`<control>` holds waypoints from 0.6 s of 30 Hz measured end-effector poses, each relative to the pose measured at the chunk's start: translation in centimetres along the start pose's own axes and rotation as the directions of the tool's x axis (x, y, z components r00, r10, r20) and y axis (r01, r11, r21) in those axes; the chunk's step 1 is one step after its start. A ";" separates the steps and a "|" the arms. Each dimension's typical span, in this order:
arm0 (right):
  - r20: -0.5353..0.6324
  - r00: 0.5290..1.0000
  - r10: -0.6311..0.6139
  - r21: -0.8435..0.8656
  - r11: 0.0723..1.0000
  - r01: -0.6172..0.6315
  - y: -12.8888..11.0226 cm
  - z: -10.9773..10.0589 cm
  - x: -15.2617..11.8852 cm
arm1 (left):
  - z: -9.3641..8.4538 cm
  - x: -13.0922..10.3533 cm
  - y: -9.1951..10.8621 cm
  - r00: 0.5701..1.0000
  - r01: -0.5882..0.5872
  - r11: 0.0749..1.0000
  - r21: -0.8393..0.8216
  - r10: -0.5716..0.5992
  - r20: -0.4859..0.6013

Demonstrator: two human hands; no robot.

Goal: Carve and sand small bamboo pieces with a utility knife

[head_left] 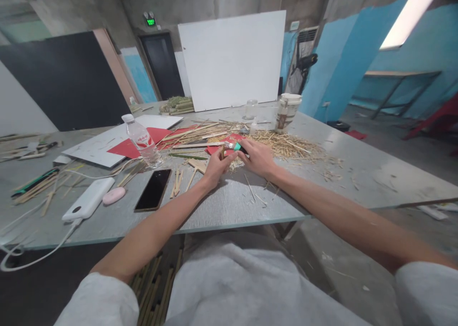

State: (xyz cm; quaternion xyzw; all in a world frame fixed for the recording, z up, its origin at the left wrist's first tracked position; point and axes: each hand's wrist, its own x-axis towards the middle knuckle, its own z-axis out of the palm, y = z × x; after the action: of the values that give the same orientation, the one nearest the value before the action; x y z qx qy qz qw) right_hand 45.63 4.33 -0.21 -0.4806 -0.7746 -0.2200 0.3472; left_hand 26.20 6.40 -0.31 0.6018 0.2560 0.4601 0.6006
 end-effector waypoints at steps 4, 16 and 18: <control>0.032 0.995 -0.096 0.067 0.993 0.093 0.1 0.1 0.1 | -0.1 -0.1 0.3 0.999 -0.017 1.000 -0.010 0.017 0.039; 0.025 0.974 -0.225 0.161 0.963 0.218 -0.2 0.0 0.0 | 0.0 -0.3 0.5 0.999 0.002 1.000 0.012 -0.003 0.047; 0.019 0.972 -0.233 0.160 0.961 0.227 -0.3 -0.1 0.1 | 0.0 -0.2 0.4 0.999 0.004 1.000 0.012 -0.004 0.051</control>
State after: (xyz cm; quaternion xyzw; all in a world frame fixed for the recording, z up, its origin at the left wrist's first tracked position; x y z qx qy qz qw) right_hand 45.39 4.20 -0.13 -0.3625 -0.8465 -0.1880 0.3416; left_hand 26.01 6.14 0.01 0.6165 0.2446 0.4417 0.6042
